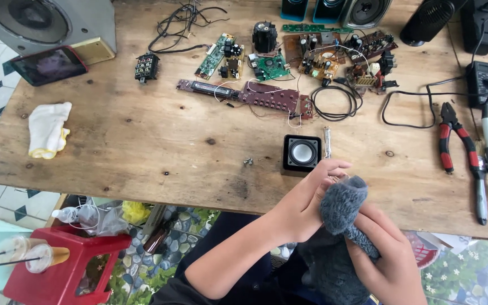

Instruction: Cleaning a small speaker driver and its plastic housing using a cloth at a repair bench.

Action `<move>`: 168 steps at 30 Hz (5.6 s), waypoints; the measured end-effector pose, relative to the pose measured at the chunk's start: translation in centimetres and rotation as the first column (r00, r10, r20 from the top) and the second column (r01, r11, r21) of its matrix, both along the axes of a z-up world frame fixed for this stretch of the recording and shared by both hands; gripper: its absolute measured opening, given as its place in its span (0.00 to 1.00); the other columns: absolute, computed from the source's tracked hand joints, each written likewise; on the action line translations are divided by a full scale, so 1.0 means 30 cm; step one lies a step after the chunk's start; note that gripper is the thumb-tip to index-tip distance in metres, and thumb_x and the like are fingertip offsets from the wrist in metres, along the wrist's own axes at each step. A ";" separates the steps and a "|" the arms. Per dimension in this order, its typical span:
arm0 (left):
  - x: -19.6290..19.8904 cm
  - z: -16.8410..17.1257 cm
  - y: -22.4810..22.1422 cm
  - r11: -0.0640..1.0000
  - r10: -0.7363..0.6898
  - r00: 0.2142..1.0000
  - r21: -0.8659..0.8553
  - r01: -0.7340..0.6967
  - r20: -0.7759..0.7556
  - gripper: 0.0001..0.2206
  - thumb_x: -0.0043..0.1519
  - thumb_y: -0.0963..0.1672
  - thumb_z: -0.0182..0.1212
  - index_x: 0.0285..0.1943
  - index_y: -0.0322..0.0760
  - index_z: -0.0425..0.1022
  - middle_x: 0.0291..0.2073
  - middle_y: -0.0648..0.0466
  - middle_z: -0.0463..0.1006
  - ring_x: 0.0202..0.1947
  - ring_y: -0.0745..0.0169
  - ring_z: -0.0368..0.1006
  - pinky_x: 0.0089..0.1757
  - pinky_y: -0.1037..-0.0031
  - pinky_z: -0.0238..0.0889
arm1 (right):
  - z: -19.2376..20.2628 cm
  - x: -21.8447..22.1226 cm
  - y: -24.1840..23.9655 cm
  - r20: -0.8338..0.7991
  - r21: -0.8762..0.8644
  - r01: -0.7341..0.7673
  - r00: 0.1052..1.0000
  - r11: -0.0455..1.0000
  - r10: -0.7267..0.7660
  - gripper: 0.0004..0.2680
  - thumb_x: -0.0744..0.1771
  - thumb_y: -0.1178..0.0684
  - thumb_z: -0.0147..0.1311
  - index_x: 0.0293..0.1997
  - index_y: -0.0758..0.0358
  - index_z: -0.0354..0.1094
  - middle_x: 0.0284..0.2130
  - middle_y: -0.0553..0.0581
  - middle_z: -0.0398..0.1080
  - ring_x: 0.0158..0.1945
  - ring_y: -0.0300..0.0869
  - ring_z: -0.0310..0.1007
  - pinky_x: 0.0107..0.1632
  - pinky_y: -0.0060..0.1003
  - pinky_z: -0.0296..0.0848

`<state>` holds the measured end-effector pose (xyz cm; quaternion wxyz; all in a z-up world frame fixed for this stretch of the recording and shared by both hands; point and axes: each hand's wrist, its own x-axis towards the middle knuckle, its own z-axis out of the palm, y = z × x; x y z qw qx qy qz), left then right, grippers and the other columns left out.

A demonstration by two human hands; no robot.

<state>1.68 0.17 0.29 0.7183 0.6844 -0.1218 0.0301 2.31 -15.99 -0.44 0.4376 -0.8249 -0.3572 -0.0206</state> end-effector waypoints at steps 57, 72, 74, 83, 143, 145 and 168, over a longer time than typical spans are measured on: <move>0.019 -0.124 -0.012 0.743 0.226 0.966 -0.619 -0.254 -0.124 0.18 0.59 0.52 0.34 0.46 0.37 0.59 0.36 0.43 0.68 0.35 0.59 0.66 0.39 0.72 0.61 | -0.062 -0.014 0.101 0.087 -0.005 0.107 0.991 0.994 -0.106 0.08 0.60 0.59 0.45 0.39 0.65 0.63 0.42 0.58 0.63 0.44 0.45 0.65 0.46 0.33 0.61; 0.000 -0.049 0.005 0.960 0.011 0.982 -0.272 -0.063 -0.190 0.22 0.58 0.53 0.29 0.49 0.31 0.54 0.40 0.48 0.64 0.40 0.65 0.62 0.41 0.79 0.57 | -0.076 0.022 0.116 0.143 0.033 0.440 0.887 0.897 -0.440 0.04 0.60 0.63 0.42 0.33 0.73 0.59 0.30 0.64 0.60 0.35 0.52 0.59 0.40 0.39 0.57; 0.007 -0.096 0.014 0.891 0.220 0.972 -0.389 -0.233 -0.078 0.18 0.61 0.50 0.29 0.47 0.33 0.56 0.40 0.48 0.65 0.42 0.66 0.63 0.43 0.80 0.60 | -0.047 0.006 0.137 0.007 0.012 0.156 0.988 0.988 -0.156 0.07 0.60 0.62 0.43 0.38 0.70 0.61 0.36 0.62 0.62 0.39 0.48 0.63 0.42 0.34 0.60; 0.011 -0.087 0.056 0.735 0.081 0.993 -0.667 -0.119 -0.088 0.19 0.59 0.54 0.34 0.47 0.37 0.54 0.41 0.37 0.66 0.35 0.50 0.68 0.40 0.67 0.63 | -0.040 0.015 0.061 -0.027 -0.109 0.431 0.899 0.896 -0.436 0.09 0.61 0.61 0.46 0.19 0.65 0.50 0.15 0.55 0.51 0.22 0.43 0.48 0.28 0.35 0.49; -0.020 -0.101 0.054 0.803 0.397 0.917 -0.473 -0.363 -0.031 0.08 0.53 0.46 0.55 0.26 0.37 0.68 0.22 0.56 0.73 0.22 0.71 0.68 0.25 0.85 0.62 | -0.048 -0.026 0.077 -0.210 0.060 0.142 0.969 0.988 -0.127 0.07 0.60 0.60 0.39 0.38 0.66 0.62 0.34 0.54 0.68 0.37 0.39 0.65 0.42 0.31 0.61; -0.015 -0.111 0.059 0.750 0.412 0.908 -0.536 -0.389 -0.083 0.08 0.53 0.45 0.55 0.26 0.36 0.69 0.21 0.56 0.73 0.22 0.72 0.68 0.25 0.84 0.62 | -0.058 -0.012 0.064 -0.254 0.050 0.097 0.964 0.994 -0.081 0.06 0.61 0.59 0.40 0.34 0.65 0.63 0.29 0.51 0.67 0.33 0.36 0.62 0.38 0.30 0.61; -0.047 -0.112 -0.039 0.772 0.002 0.996 -0.633 0.057 0.092 0.24 0.57 0.56 0.41 0.54 0.40 0.51 0.48 0.41 0.62 0.41 0.54 0.66 0.42 0.69 0.63 | -0.075 -0.031 0.077 -0.131 0.041 0.135 0.983 0.990 -0.129 0.06 0.58 0.56 0.48 0.33 0.63 0.66 0.35 0.53 0.69 0.41 0.39 0.67 0.46 0.32 0.62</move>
